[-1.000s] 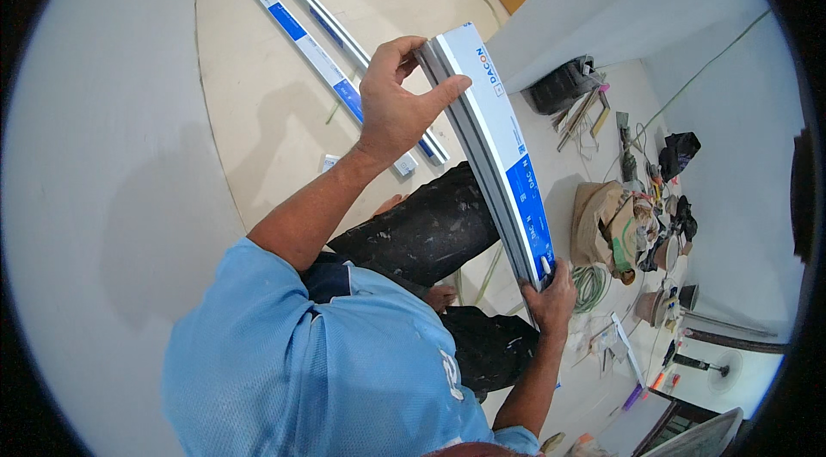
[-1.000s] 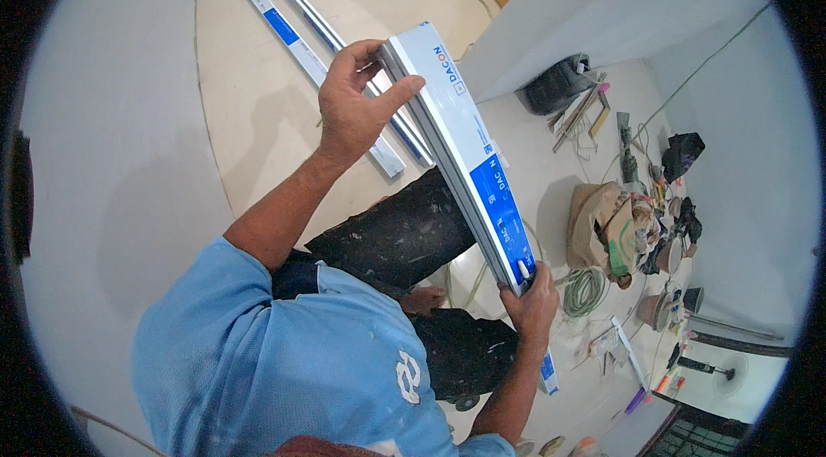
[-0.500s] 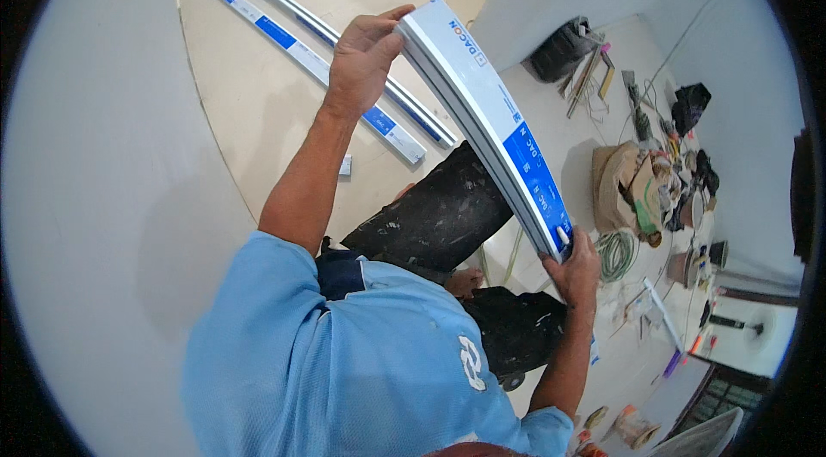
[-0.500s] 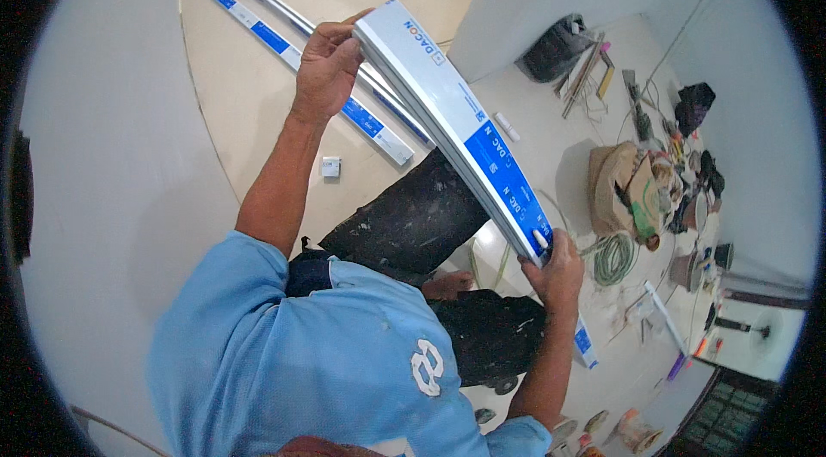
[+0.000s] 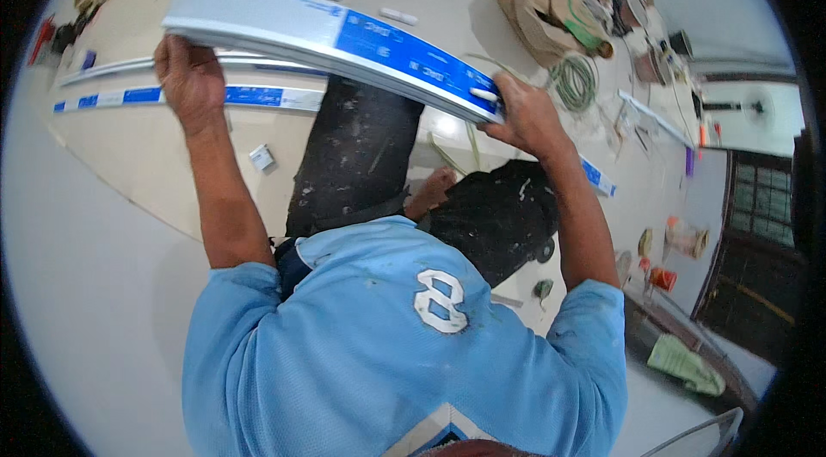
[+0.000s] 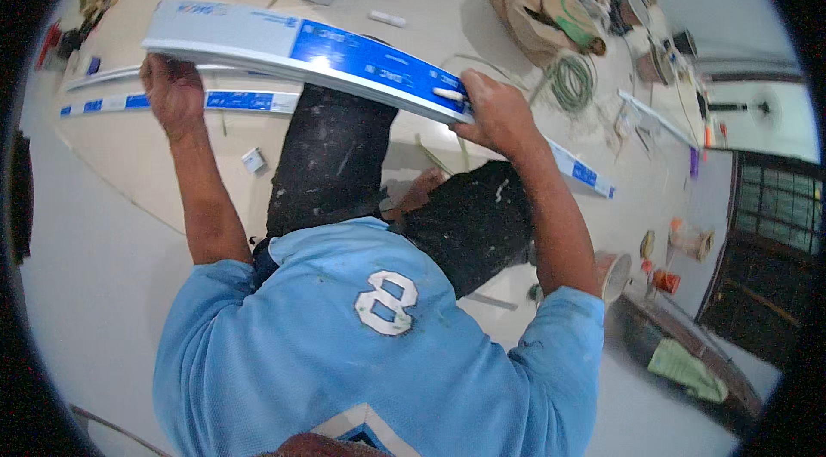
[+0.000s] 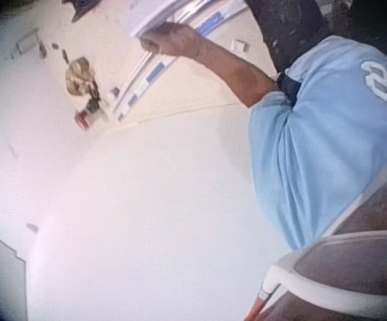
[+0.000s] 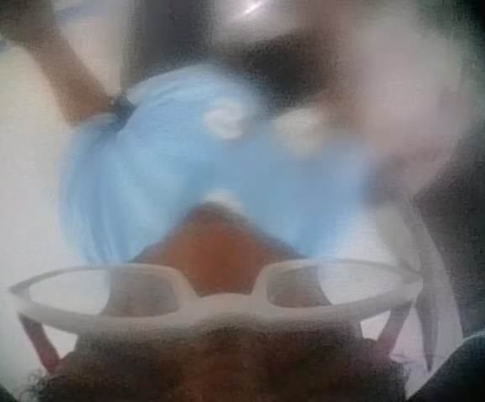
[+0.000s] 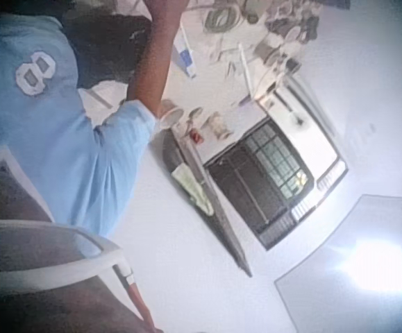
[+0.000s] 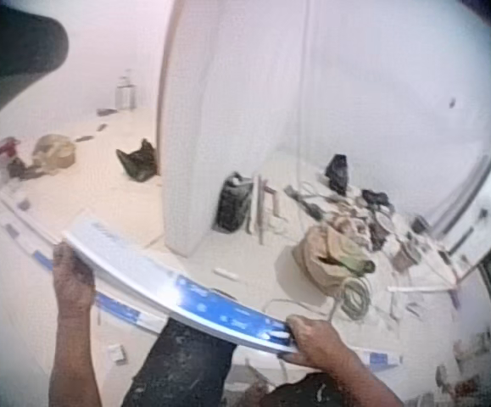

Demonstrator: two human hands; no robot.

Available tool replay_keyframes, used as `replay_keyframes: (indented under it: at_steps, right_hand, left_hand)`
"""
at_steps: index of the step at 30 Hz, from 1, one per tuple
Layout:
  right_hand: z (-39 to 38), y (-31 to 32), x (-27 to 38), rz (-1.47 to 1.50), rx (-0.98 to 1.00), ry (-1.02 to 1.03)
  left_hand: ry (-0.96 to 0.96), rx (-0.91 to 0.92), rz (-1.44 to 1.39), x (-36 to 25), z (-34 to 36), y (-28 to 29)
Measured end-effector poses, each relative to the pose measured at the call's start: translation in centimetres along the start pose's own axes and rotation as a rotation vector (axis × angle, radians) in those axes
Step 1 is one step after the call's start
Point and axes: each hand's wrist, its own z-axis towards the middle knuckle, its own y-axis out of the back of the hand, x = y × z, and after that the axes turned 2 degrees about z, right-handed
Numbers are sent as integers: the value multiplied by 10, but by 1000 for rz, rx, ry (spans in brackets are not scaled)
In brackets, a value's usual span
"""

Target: The person measures and marks aluminum extrusion profiles with a tape measure, ruler, and marker. They then use an angle grinder to cut the profiles at the marked points and inspect the cut ends.

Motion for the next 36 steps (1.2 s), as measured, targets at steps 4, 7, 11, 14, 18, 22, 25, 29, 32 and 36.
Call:
replay_keyframes:
  at_steps: [4, 7, 11, 14, 18, 22, 25, 29, 32, 36]
  right_hand:
    - [-2, -2, 2, -29, 4, -23]
    - [-1, 0, 6, -25, 9, -25]
    - [1, 0, 8, -16, 1, -28]
    - [3, 1, 11, -2, -4, -26]
    - [2, 2, 11, 15, -6, -30]
    - [2, -2, 10, 11, -29, -34]
    - [2, -5, 10, 23, -56, -24]
    - [3, -5, 9, 5, -61, -10]
    - [3, -3, 11, 8, -55, -22]
    - [3, 0, 16, 44, -53, -57]
  left_hand:
    - [-22, -25, -3, 0, -2, -13]
    - [-87, -53, 98, 0, -3, -19]
    - [-163, -81, 294, -8, -5, -12]
    - [-201, -65, 368, -12, -10, -20]
    - [-201, -47, 345, -12, -6, -17]
    - [-179, -43, 320, -11, -3, -4]
    - [-203, 9, 350, -14, -3, 0]
    - [-211, 4, 374, -13, -1, -2]
    - [-253, -49, 495, -17, -4, -10]
    - [-293, -30, 637, -34, 0, -14]
